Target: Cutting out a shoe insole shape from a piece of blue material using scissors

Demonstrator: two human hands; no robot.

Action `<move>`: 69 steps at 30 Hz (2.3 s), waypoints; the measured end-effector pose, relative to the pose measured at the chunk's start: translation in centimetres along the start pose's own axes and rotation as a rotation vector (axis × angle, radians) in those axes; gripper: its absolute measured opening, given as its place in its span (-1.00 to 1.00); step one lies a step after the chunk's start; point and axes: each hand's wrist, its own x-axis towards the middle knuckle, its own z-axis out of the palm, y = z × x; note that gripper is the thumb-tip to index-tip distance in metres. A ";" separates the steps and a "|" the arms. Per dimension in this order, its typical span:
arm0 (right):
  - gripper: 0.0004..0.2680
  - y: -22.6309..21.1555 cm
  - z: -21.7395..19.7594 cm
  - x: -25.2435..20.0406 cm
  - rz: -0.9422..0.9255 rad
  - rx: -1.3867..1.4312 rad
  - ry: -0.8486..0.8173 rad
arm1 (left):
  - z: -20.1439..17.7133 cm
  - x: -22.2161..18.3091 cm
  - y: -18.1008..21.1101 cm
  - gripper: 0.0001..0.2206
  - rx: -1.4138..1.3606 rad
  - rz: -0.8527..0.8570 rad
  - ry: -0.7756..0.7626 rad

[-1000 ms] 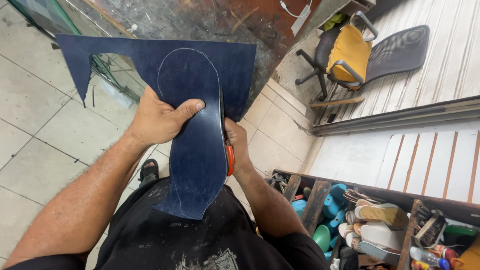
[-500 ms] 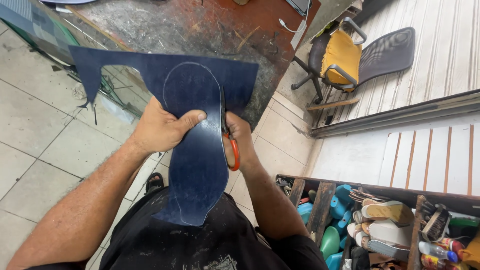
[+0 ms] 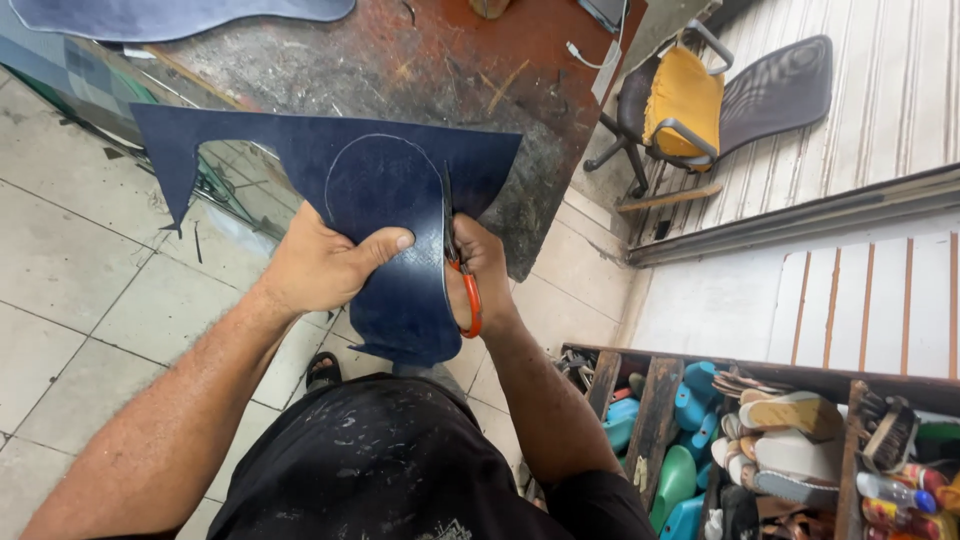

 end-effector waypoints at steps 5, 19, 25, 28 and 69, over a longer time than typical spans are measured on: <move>-0.92 2.3 -2.4 1.5 -0.009 0.031 -0.052 | 0.9 0.7 -0.6 -0.87 -0.028 0.036 0.039; -0.93 -1.0 -5.4 6.3 -0.038 0.042 -0.343 | 2.0 1.8 -1.0 -0.81 -0.014 0.050 0.128; -0.93 -4.0 -5.5 7.6 0.049 0.051 -0.460 | 2.6 2.1 0.3 -0.83 0.092 -0.050 0.156; -0.94 -0.8 -6.8 8.0 0.073 0.044 -0.473 | 2.8 1.9 0.3 -0.82 0.058 -0.049 0.158; -0.84 -2.5 -7.3 11.3 0.090 -0.098 -0.710 | -1.6 2.1 0.8 -0.75 0.176 -0.206 -0.239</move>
